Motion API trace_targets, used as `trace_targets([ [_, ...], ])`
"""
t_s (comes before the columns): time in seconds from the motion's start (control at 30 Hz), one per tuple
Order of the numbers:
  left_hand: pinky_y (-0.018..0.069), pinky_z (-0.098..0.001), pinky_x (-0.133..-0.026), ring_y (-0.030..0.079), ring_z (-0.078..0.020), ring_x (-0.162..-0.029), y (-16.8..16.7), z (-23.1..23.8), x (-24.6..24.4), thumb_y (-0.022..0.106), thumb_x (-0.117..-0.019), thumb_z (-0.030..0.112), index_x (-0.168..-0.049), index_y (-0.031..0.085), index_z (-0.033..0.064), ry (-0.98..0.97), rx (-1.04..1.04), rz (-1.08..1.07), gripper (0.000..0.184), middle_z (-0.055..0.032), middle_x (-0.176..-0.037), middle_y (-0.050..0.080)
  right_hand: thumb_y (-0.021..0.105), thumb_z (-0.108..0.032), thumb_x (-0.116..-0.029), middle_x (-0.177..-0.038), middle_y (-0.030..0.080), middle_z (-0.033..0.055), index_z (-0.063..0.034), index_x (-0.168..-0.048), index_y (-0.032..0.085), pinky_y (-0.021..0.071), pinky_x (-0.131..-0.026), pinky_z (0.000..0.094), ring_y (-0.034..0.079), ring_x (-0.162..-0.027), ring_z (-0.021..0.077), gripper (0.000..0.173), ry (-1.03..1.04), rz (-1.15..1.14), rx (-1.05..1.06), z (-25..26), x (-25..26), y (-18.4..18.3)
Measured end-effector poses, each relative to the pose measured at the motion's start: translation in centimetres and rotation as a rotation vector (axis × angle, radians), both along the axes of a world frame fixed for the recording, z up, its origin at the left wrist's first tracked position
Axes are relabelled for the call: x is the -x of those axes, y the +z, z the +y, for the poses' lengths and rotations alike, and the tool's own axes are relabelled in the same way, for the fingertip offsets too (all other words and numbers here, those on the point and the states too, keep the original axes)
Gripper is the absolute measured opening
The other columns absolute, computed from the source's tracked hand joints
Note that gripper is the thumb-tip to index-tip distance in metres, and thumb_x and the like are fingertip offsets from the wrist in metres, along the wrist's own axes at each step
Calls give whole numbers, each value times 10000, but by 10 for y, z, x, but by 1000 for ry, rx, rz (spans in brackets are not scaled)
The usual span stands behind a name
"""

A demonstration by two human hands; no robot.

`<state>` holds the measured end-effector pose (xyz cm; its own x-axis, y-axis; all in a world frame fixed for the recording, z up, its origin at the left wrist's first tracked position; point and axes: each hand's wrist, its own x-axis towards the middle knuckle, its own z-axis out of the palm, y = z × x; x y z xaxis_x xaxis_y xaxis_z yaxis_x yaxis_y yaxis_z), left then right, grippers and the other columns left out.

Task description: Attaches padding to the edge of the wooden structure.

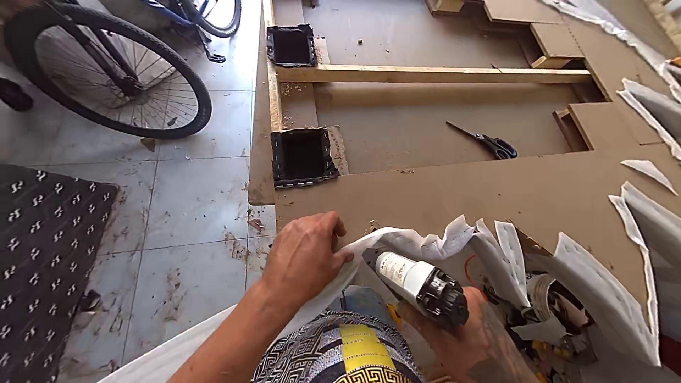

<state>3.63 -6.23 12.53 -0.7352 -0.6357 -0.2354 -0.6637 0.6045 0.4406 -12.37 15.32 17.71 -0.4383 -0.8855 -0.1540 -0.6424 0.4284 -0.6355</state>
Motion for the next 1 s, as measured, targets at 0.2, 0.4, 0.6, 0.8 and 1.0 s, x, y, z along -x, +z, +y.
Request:
trace_targets([
  [0.2, 542, -348, -714, 637, -57, -701, -12, 6, -9, 812, -784, 494, -890, 700, 275, 2, 45, 103, 268, 145, -705, 648, 717, -524, -903, -819, 745, -30, -146, -971, 740, 618, -681, 306, 716, -768, 30, 385, 16, 81, -64, -7, 9, 6],
  [0.4, 537, -332, -695, 629, -54, -689, -16, 5, -13, 811, -793, 442, -908, 676, 261, 36, 60, 174, 253, 146, -709, 641, 705, -503, -918, -840, 754, -23, -135, -995, 743, 623, -703, 287, 724, -794, 28, 378, 54, 140, -22, -23, 0, -6],
  [0.6, 541, -334, -684, 631, -69, -684, -17, 3, -14, 807, -806, 399, -944, 678, 249, 29, 54, 201, 242, 133, -700, 636, 728, -472, -903, -838, 752, -18, -133, -994, 740, 620, -695, 287, 723, -792, 32, 351, 77, 174, -57, -22, -2, 15],
  [0.8, 588, -338, -677, 668, -55, -708, -13, -5, -19, 818, -814, 285, -1010, 672, 235, 30, -14, 218, 250, 132, -757, 679, 730, -484, -903, -825, 748, -22, -140, -999, 734, 623, -668, 311, 724, -768, 42, 357, 135, 103, -64, -23, -18, 6],
  [1.0, 588, -320, -673, 657, -80, -758, 3, 25, -60, 685, -925, 273, -1051, 699, 189, 11, 26, 493, 153, 76, -863, 681, 691, -479, -932, -841, 745, 16, -124, -1042, 716, 614, -684, 389, 733, -779, 123, 372, 199, 96, -139, -30, -25, 5],
])
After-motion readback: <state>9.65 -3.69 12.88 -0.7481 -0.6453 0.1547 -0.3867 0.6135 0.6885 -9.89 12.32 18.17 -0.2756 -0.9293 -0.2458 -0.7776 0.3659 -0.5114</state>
